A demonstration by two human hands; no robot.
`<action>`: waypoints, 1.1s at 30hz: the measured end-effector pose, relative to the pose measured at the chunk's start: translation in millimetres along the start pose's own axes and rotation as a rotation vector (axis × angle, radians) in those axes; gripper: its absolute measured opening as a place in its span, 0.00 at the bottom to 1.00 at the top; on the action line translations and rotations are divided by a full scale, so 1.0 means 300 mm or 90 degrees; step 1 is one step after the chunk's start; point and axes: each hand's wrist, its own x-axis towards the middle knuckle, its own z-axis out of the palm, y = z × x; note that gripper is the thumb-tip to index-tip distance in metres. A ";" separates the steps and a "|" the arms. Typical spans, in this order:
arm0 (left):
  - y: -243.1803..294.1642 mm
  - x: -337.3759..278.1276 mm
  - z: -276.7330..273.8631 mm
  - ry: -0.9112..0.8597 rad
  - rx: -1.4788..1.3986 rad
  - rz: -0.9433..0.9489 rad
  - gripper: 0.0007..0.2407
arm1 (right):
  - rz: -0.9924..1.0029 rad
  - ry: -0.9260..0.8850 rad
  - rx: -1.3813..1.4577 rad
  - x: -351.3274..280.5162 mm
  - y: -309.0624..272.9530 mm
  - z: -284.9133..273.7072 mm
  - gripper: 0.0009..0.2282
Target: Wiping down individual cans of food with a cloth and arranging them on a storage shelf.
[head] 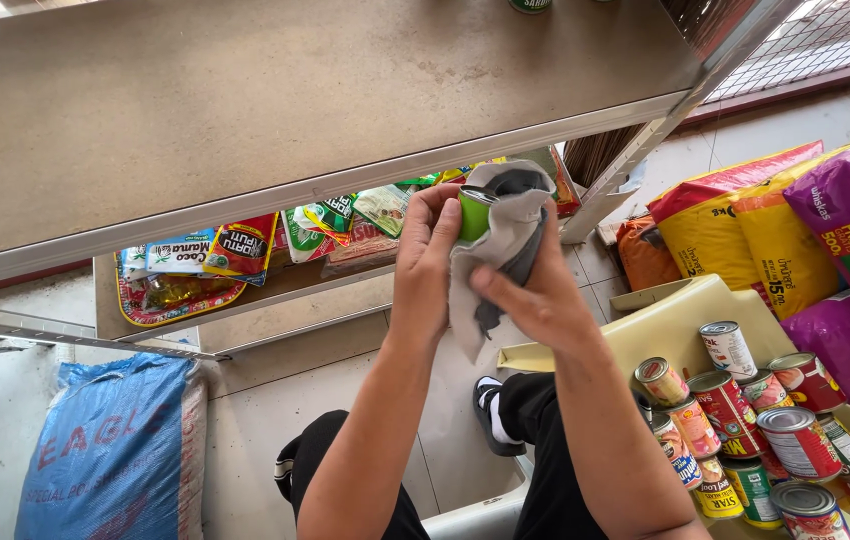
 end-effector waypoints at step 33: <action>0.497 -0.435 0.281 -0.319 0.233 0.227 0.18 | 0.212 0.052 0.537 0.085 0.125 -0.098 0.21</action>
